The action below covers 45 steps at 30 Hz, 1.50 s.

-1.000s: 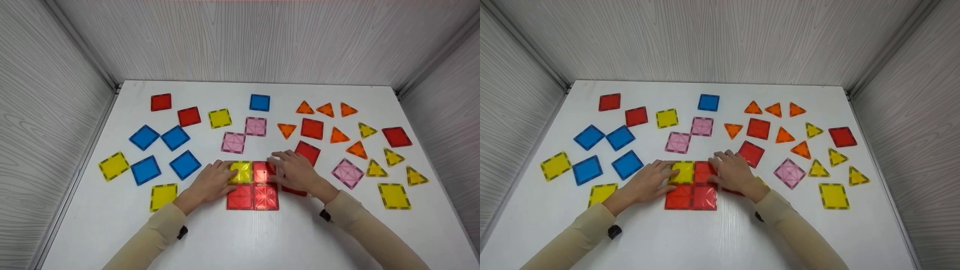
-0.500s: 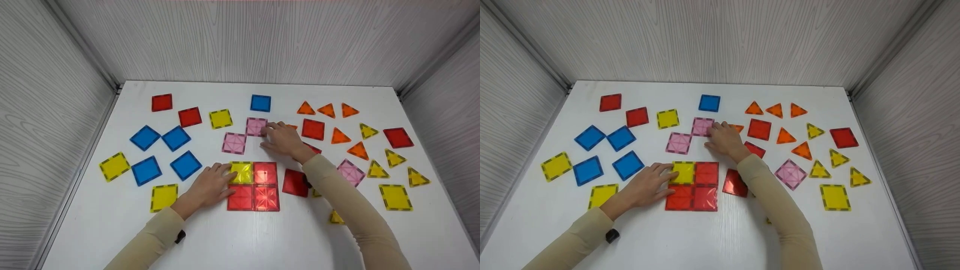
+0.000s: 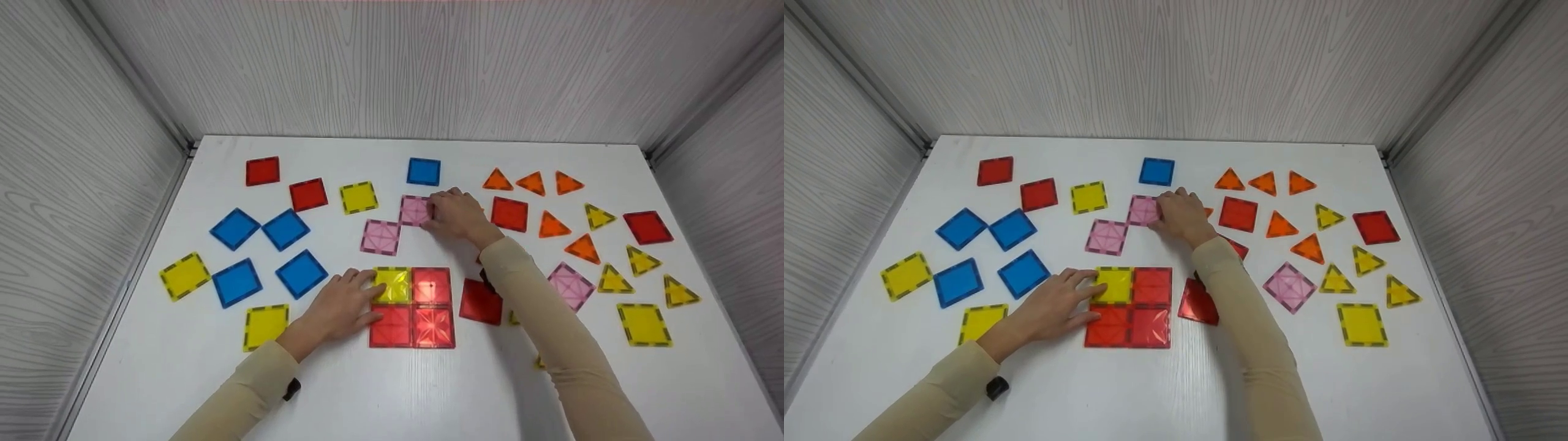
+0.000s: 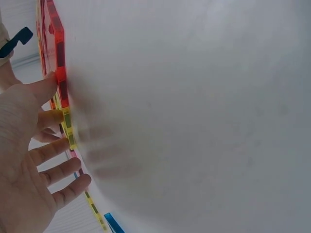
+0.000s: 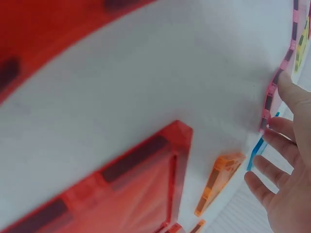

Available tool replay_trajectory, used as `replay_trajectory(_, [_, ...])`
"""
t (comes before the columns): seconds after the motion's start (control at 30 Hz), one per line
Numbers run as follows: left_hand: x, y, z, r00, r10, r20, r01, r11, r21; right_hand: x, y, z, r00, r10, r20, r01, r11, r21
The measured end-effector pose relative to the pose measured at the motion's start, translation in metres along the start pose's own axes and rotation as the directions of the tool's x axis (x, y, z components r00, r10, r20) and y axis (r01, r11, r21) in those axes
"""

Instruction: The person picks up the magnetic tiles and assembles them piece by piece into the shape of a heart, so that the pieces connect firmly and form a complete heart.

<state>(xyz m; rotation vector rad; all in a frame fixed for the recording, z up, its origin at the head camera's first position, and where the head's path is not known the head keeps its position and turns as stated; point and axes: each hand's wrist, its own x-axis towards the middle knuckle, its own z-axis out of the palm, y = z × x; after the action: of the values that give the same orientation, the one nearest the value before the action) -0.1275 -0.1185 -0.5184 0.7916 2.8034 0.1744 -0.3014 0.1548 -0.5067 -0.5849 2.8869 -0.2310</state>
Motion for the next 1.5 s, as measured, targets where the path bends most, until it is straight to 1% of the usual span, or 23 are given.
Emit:
replay_trajectory(0.1, [0.000,0.000,0.000,1.000,-0.002,0.006,0.002,1.000,-0.013,-0.001,0.000,-0.002,1.000,0.004,0.019,-0.004,0.999,0.033])
replay_trajectory(0.23, [0.001,0.000,-0.001,1.000,0.001,-0.002,-0.001,1.000,-0.012,-0.007,0.003,-0.005,0.999,0.034,0.029,-0.036,0.995,0.097])
replay_trajectory(0.37, [0.002,-0.002,-0.002,1.000,0.007,-0.013,-0.007,1.000,-0.012,-0.015,0.010,-0.007,0.998,0.057,-0.017,-0.054,0.987,0.155])
replay_trajectory(0.47, [0.001,-0.003,-0.002,1.000,0.009,-0.018,-0.009,1.000,-0.022,-0.022,0.016,-0.007,0.997,0.056,-0.059,-0.044,0.981,0.190])
replay_trajectory(0.53, [0.000,-0.003,-0.001,1.000,0.012,-0.020,-0.012,1.000,-0.023,-0.027,0.019,-0.007,0.996,0.060,-0.071,-0.041,0.968,0.247])
replay_trajectory(0.6, [-0.001,-0.004,0.000,1.000,0.014,-0.019,-0.015,1.000,-0.027,-0.032,0.022,-0.007,0.996,0.067,-0.065,-0.042,0.943,0.331])
replay_trajectory(0.63, [-0.002,-0.004,0.001,1.000,0.015,-0.020,-0.015,0.999,-0.032,-0.034,0.024,-0.007,0.995,0.076,-0.058,-0.048,0.924,0.379])
replay_trajectory(0.7, [-0.003,-0.005,0.002,1.000,0.011,-0.019,-0.012,0.999,-0.040,-0.039,0.026,-0.008,0.994,0.099,-0.044,-0.065,0.873,0.483])
replay_trajectory(0.77, [-0.003,-0.005,0.003,1.000,0.008,-0.018,-0.008,0.999,-0.050,-0.043,0.028,-0.009,0.993,0.111,-0.041,-0.070,0.829,0.554])
replay_trajectory(0.83, [-0.003,-0.005,0.003,1.000,0.002,-0.015,-0.003,0.999,-0.054,-0.048,0.029,-0.010,0.991,0.117,-0.061,-0.056,0.791,0.609])
replay_trajectory(0.87, [-0.003,-0.005,0.003,1.000,0.001,-0.012,-0.002,0.999,-0.051,-0.051,0.029,-0.011,0.990,0.119,-0.080,-0.042,0.777,0.629])
replay_trajectory(0.93, [-0.002,-0.005,0.002,1.000,0.002,-0.006,-0.002,0.999,-0.043,-0.059,0.028,-0.013,0.985,0.121,-0.127,-0.009,0.758,0.652])
replay_trajectory(1.0, [-0.002,-0.004,0.002,1.000,0.004,-0.005,-0.004,0.999,-0.039,-0.067,0.026,-0.015,0.977,0.119,-0.176,0.027,0.752,0.659])
replay_trajectory(1.07, [-0.002,-0.004,0.002,1.000,0.008,-0.006,-0.009,0.999,-0.040,-0.076,0.022,-0.016,0.970,0.112,-0.214,0.056,0.759,0.649])
replay_trajectory(1.13, [-0.002,-0.004,0.002,1.000,0.012,-0.008,-0.013,0.999,-0.040,-0.085,0.017,-0.015,0.968,0.096,-0.231,0.077,0.765,0.640])
replay_trajectory(1.3, [-0.002,-0.004,0.002,1.000,0.009,-0.017,-0.010,0.999,-0.042,-0.100,0.007,-0.008,0.972,0.044,-0.233,0.115,0.771,0.627])
replay_trajectory(1.5, [-0.001,-0.004,0.002,1.000,0.012,-0.029,-0.014,0.999,-0.046,-0.110,0.000,0.005,0.975,0.004,-0.223,0.137,0.777,0.615])
